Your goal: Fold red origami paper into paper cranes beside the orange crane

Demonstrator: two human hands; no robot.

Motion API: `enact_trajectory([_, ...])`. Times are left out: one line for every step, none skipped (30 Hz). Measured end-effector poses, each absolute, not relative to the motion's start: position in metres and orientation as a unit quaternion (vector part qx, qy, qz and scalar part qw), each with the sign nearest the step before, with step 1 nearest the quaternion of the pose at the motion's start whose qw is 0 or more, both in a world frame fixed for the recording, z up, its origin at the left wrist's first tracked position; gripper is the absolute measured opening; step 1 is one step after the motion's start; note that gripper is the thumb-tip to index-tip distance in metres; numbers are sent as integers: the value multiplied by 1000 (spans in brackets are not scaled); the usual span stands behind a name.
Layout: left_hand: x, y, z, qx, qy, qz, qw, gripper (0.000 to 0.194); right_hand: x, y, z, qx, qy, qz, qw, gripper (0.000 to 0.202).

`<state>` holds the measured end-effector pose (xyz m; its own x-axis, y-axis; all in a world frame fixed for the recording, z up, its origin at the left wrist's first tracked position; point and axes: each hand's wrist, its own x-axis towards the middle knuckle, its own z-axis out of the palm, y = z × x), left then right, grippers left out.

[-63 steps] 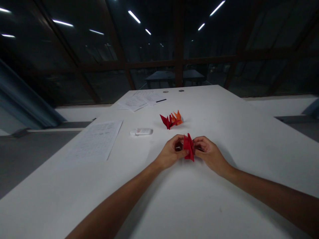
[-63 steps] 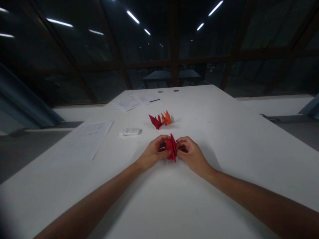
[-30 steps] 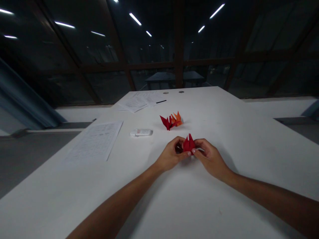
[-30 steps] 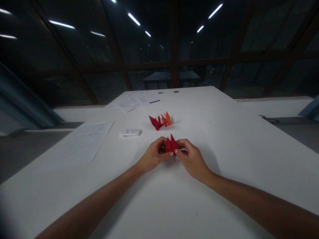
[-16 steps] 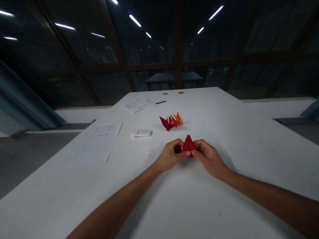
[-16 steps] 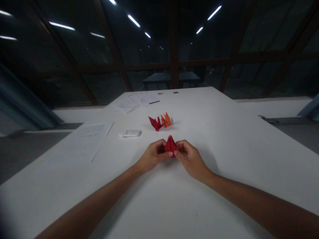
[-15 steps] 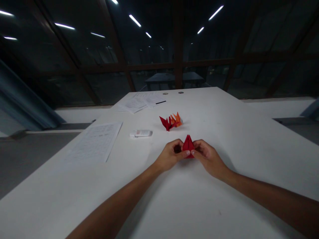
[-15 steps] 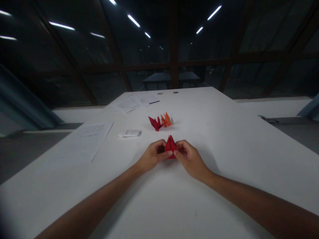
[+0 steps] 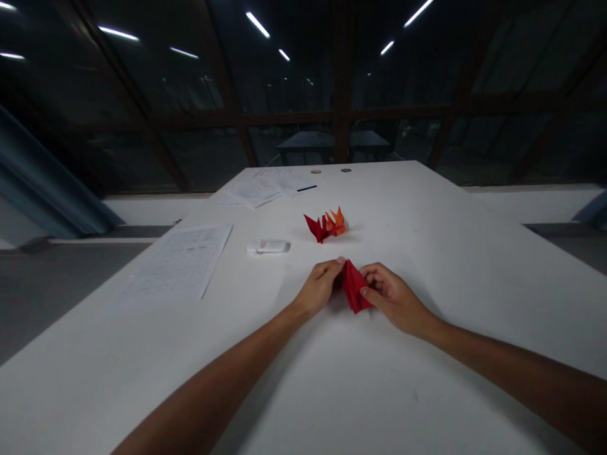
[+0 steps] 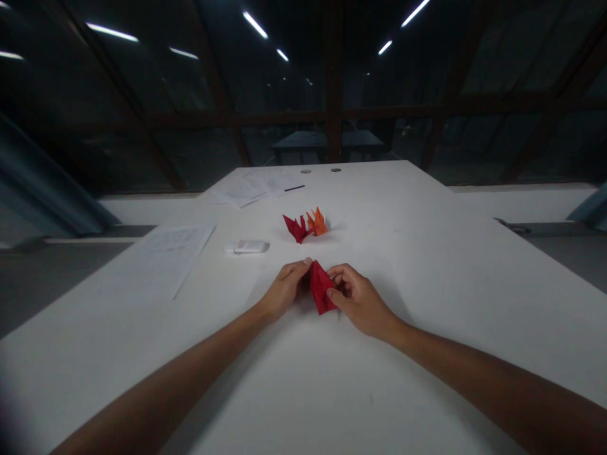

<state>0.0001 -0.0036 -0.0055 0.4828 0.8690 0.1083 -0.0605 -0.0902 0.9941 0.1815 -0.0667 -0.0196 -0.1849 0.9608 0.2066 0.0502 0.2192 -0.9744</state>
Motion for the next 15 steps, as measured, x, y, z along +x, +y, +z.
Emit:
enact_trajectory([0, -4, -5, 611, 319, 390, 610, 49, 182, -66, -20, -417, -603, 465, 497, 23])
enact_trajectory([0, -4, -4, 605, 310, 385, 624, 46, 182, -66, -21, -419, -594, 461, 509, 25])
enact_trajectory([-1, -4, -3, 607, 297, 378, 633, 43, 182, -65, -21, -422, -584, 457, 522, 25])
enact_trajectory([-1, -5, -1, 614, 284, 371, 637, 38, 183, -64, -22, -424, -574, 455, 533, 23])
enact_trajectory([-2, -5, 1, 622, 274, 363, 637, 35, 183, -63, -22, -425, -567, 454, 540, 21])
enact_trajectory([-2, -6, 2, 629, 265, 358, 637, 33, 183, -62, -22, -427, -564, 453, 543, 19])
enact_trajectory([-2, -6, 3, 634, 260, 356, 636, 32, 183, -62, -22, -429, -564, 453, 542, 17])
enact_trajectory([-2, -7, 3, 633, 257, 359, 636, 32, 183, -61, -22, -433, -566, 453, 535, 16])
enact_trajectory([-2, -7, 3, 631, 256, 366, 634, 31, 183, -61, -22, -440, -569, 453, 527, 15])
enact_trajectory([-1, -6, 2, 628, 259, 375, 631, 30, 183, -61, -22, -449, -572, 451, 518, 14])
enact_trajectory([-1, -6, 1, 626, 263, 385, 625, 30, 183, -61, -22, -456, -574, 448, 512, 15])
enact_trajectory([0, -5, 0, 625, 269, 395, 617, 29, 183, -61, -22, -458, -575, 444, 511, 16])
enact_trajectory([0, -5, -1, 626, 275, 402, 609, 29, 183, -62, -22, -457, -576, 440, 516, 19])
enact_trajectory([1, -4, -2, 630, 278, 406, 601, 29, 183, -62, -22, -453, -576, 434, 524, 22])
enact_trajectory([1, -3, -4, 635, 278, 405, 596, 29, 182, -62, -22, -448, -575, 430, 532, 26])
